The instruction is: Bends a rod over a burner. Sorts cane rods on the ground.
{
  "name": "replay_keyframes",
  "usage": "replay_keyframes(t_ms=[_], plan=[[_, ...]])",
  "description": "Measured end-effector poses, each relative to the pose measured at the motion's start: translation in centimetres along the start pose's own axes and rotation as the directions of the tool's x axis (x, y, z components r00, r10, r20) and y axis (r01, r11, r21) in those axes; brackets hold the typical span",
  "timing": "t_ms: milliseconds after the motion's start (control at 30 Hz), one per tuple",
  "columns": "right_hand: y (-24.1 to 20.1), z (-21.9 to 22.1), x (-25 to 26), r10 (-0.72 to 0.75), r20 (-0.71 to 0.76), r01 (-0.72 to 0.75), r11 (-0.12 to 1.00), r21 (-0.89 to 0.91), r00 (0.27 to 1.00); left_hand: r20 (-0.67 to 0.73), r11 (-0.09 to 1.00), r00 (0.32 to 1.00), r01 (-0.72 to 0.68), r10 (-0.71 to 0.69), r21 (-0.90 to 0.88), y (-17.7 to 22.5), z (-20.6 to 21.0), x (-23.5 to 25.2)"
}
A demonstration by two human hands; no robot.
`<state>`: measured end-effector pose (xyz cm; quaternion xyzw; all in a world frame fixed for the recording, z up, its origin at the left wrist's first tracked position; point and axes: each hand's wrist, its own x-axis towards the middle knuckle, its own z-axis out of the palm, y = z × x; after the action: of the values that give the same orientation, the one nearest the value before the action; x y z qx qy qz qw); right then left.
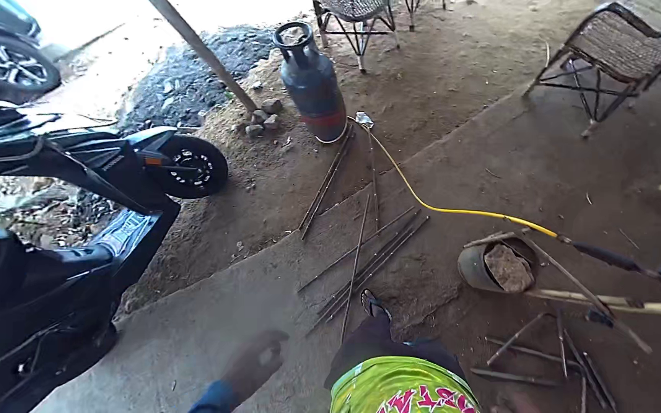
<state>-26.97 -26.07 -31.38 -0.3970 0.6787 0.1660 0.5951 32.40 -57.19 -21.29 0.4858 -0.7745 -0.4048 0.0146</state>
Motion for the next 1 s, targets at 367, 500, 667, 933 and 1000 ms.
replay_keyframes(t_ms=[367, 500, 667, 933, 1000], plan=[[-24.8, -17.3, 8.1, -0.261, -0.328, 0.308, 0.947, 0.098, 0.908, -0.501, 0.847, 0.851, -0.378, 0.159, -0.374, 4.1, 2.1, 16.6], [-27.4, -18.8, 12.4, -0.238, -0.175, 0.273, 0.937, 0.219, 0.956, -0.18, 0.887, 0.966, -0.243, 0.185, -0.392, 0.9, 1.7, 19.2], [-32.4, -30.4, 29.5, -0.129, -0.41, 0.308, 0.861, 0.406, 0.903, -0.256, 0.832, 0.966, -0.169, 0.033, -0.528, 2.7, 2.0, 30.5], [-44.1, -32.4, 46.3, -0.206, -0.062, 0.215, 0.917, 0.336, 0.977, -0.135, 0.897, 0.963, 0.16, -0.233, -0.411, -7.8, -1.6, 46.6], [-45.8, -31.4, 52.8, -0.342, 0.249, 0.364, 0.93, -0.049, 0.906, 0.042, 0.931, 0.953, 0.302, -0.3, -0.204, -17.5, -0.2, 53.2]])
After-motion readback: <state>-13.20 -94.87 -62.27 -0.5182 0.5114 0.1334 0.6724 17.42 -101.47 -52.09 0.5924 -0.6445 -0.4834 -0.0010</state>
